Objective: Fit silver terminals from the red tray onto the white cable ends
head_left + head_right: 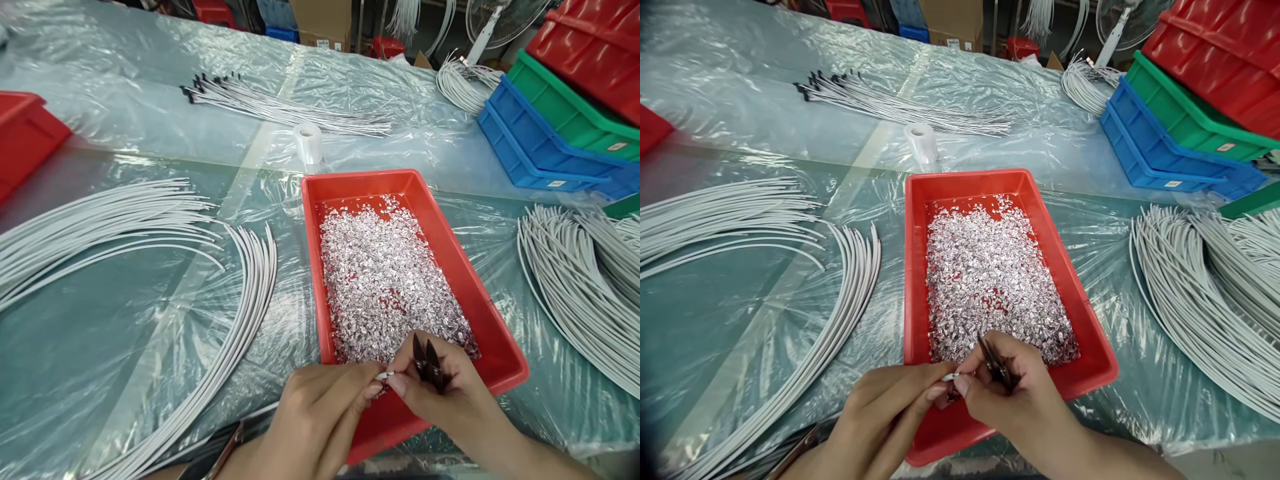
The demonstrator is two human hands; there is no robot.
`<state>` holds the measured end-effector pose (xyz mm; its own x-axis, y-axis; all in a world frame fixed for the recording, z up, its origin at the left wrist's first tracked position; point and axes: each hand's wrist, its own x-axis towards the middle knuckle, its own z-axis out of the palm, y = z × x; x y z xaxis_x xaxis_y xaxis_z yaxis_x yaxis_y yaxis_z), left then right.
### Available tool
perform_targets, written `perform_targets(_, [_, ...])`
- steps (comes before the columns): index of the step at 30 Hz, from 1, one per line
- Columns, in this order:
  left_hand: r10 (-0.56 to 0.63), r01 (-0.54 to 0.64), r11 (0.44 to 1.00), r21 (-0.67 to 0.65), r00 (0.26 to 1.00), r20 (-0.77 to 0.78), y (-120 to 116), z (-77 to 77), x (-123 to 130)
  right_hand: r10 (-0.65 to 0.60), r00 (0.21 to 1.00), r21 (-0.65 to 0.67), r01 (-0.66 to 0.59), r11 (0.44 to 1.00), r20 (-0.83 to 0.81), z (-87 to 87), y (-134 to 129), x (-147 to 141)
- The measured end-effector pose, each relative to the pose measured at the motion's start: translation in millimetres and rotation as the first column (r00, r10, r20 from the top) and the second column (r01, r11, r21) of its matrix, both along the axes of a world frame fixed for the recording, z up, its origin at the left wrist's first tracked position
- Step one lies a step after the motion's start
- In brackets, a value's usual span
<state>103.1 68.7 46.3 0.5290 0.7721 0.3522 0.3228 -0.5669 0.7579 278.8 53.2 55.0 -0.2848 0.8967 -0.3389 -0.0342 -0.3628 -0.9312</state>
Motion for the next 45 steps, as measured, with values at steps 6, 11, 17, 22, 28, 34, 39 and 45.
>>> perform_targets(6, [-0.014,0.014,0.999,0.029,1.0,-0.009,-1.9,-3.2,-1.3,0.017,0.996,-0.058,-0.022,0.998,-0.091,0.7,1.3,0.7])
perform_targets(11, [0.017,-0.016,1.0,0.022,0.999,-0.034,-3.4,-0.3,-2.0,0.025,0.996,-0.068,-0.031,0.997,-0.088,4.5,6.1,-0.1])
perform_targets(17, [0.018,-0.018,1.0,0.003,1.0,0.0,-3.3,0.5,0.3,0.028,0.994,-0.058,-0.035,0.998,-0.103,2.5,5.4,0.3])
perform_targets(22, [0.01,-0.009,0.998,-0.056,1.0,0.003,-4.1,-1.0,-0.3,0.041,0.992,-0.069,-0.05,0.996,-0.119,-0.4,3.7,1.3])
perform_targets(28, [-0.054,0.057,0.983,-0.175,0.998,0.022,-4.4,-0.3,-2.1,0.049,0.989,-0.079,-0.06,0.995,-0.136,0.4,2.4,3.2])
perform_targets(34, [-0.063,0.055,0.985,-0.165,0.997,-0.042,-5.1,3.1,-3.1,0.058,0.991,-0.062,-0.066,0.996,-0.121,0.4,2.6,2.7])
perform_targets(39, [-0.001,-0.013,0.99,-0.138,0.995,-0.097,-5.0,8.5,-1.2,0.067,0.993,-0.064,-0.073,0.995,-0.095,1.7,4.9,1.3])
perform_targets(45, [-0.013,-0.016,0.967,-0.253,0.994,-0.112,-5.9,9.6,-3.6,0.102,0.991,-0.074,-0.109,0.991,-0.091,4.0,4.5,1.7])
